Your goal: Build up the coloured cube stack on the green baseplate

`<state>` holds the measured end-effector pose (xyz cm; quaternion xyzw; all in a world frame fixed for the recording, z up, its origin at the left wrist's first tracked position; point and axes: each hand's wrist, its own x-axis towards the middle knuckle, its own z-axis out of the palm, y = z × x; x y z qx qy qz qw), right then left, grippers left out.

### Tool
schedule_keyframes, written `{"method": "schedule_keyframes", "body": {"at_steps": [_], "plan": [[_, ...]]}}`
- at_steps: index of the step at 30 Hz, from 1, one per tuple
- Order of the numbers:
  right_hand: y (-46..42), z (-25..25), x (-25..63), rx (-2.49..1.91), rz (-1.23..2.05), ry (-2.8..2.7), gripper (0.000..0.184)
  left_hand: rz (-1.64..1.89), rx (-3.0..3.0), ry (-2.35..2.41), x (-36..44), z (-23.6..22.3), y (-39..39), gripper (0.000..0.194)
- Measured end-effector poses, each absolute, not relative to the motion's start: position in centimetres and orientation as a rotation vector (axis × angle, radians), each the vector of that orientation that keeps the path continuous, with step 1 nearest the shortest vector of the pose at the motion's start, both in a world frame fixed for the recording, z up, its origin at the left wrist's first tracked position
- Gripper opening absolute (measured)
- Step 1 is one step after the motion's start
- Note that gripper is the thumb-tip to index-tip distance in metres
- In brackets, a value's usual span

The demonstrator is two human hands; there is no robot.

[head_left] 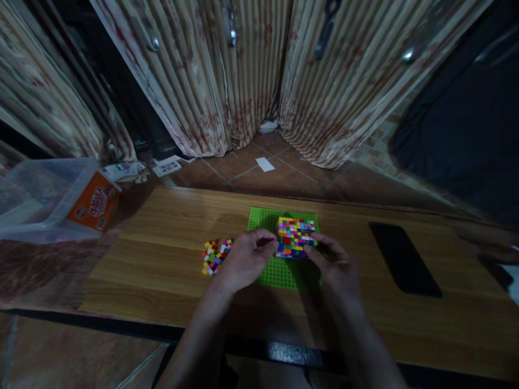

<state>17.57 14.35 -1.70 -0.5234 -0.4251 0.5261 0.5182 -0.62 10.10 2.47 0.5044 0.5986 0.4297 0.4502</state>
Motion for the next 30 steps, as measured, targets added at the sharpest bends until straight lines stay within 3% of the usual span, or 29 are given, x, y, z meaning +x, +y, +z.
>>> {"method": "schedule_keyframes", "body": {"at_steps": [8, 23, 30], "plan": [[14.3, -1.2, 16.9, -1.192, 1.337, -0.849, 0.04, 1.058, 1.236, 1.539, 0.1, 1.1, 10.1, 0.038], [14.2, -0.9, 16.5, -1.174, 1.324, -0.834, 0.036, 1.095, 1.267, 1.544, 0.7, 1.1, 10.0, 0.032], [13.9, -0.6, 17.5, -1.211, 1.307, -0.807, 0.035, 1.112, 1.318, 1.779, -4.7, 2.2, 9.6, 0.026]]}}
